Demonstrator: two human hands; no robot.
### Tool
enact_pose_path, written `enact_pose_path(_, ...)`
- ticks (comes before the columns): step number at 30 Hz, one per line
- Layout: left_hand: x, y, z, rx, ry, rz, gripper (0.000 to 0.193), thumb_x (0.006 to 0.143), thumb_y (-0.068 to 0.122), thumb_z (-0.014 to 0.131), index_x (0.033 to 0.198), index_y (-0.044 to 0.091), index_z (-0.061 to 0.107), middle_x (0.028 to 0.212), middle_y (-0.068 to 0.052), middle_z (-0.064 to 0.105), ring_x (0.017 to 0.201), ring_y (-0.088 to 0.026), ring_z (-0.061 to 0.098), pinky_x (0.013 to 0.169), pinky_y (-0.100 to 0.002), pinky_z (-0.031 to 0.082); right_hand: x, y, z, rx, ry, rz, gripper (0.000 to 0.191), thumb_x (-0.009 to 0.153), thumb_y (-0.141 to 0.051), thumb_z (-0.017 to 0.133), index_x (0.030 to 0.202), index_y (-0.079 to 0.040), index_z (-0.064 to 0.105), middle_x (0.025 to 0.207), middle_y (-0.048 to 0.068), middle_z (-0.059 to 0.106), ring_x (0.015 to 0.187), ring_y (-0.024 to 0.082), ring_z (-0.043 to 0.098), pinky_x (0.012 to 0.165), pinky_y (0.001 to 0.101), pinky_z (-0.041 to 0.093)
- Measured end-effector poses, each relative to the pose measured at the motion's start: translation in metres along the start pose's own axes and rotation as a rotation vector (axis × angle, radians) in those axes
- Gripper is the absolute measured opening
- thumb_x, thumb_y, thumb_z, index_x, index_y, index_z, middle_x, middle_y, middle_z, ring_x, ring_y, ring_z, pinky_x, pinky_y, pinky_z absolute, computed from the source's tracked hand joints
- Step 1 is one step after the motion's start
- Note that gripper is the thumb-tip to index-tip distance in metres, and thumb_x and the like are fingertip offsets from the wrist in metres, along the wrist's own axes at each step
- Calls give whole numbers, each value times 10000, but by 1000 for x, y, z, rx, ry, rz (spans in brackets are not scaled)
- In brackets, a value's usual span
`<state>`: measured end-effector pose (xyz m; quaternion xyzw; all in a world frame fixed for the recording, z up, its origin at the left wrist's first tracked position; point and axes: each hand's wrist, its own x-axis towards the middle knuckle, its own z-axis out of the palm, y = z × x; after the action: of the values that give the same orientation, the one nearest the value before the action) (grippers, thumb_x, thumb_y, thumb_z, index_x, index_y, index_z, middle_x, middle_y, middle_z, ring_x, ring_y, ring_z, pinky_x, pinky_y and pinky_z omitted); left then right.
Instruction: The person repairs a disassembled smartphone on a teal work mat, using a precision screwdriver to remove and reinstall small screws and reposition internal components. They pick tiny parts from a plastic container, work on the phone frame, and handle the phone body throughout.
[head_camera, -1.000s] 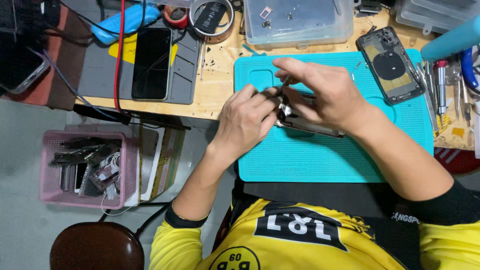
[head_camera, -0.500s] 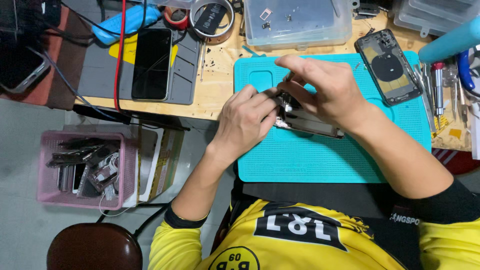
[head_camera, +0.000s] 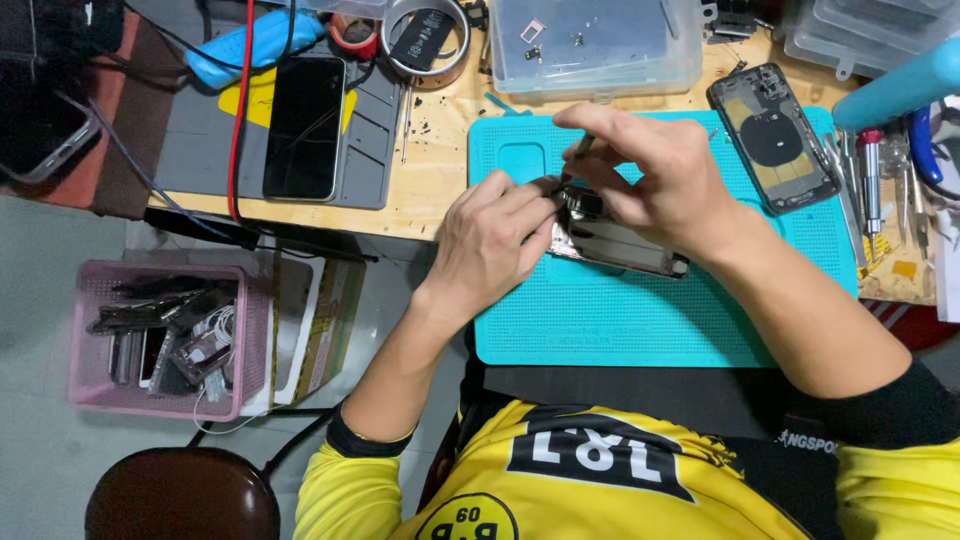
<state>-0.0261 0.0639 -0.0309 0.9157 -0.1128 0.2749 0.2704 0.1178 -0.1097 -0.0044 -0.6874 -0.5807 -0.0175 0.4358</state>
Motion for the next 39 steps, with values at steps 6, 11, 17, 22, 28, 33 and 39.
enact_pose_path(6, 1, 0, 1, 12, -18, -27, 110, 886, 97, 750, 985, 62, 715, 938, -44, 657, 866, -274, 591, 779, -401, 517, 0, 2, -1, 12, -40, 7, 539, 961, 53, 755, 1453, -36, 556, 1066, 122, 748, 996, 205, 771, 860, 304, 615)
enact_pose_path(11, 1, 0, 1, -11, -12, -22, 103, 884, 93, 742, 972, 55, 704, 999, -41, 683, 867, -267, 590, 786, -396, 521, 1, 3, 2, -30, -5, 87, 493, 937, 16, 815, 1375, -43, 594, 973, 120, 723, 863, 181, 735, 784, 296, 595)
enact_pose_path(17, 1, 0, 2, -10, 15, -23, 134, 884, 93, 747, 1006, 51, 712, 1052, -35, 698, 878, -267, 593, 789, -398, 519, 1, 2, 0, 28, -8, 81, 459, 956, 49, 763, 1376, -42, 600, 1010, 102, 743, 962, 189, 772, 836, 289, 618)
enact_pose_path(22, -1, -2, 3, 24, 2, -30, 158, 862, 101, 758, 1006, 56, 716, 1115, -54, 696, 915, -271, 607, 815, -404, 527, 6, -1, -3, 61, -47, -70, 454, 949, 63, 721, 1369, -8, 561, 1153, 139, 734, 998, 207, 760, 865, 307, 615)
enact_pose_path(28, -3, -4, 5, 32, 12, -31, 159, 868, 108, 759, 1013, 61, 714, 1167, -73, 693, 948, -273, 616, 837, -402, 531, 11, -3, 4, -78, 6, -9, 449, 912, 24, 813, 1318, -36, 630, 953, 115, 721, 801, 196, 732, 698, 320, 579)
enact_pose_path(33, -2, -5, 6, 31, 26, -25, 176, 862, 119, 765, 1023, 63, 722, 1148, -85, 677, 964, -291, 610, 840, -405, 530, 9, -1, 3, -20, -18, -30, 457, 918, 79, 740, 1341, -33, 607, 1013, 108, 729, 905, 196, 750, 782, 318, 595)
enact_pose_path(39, -1, -4, 5, 26, 20, -35, 155, 865, 109, 763, 1007, 61, 721, 1142, -75, 686, 941, -279, 614, 826, -408, 526, 8, 2, 0, 32, -44, -37, 478, 927, 80, 722, 1374, -9, 579, 1027, 110, 734, 945, 201, 759, 822, 308, 610)
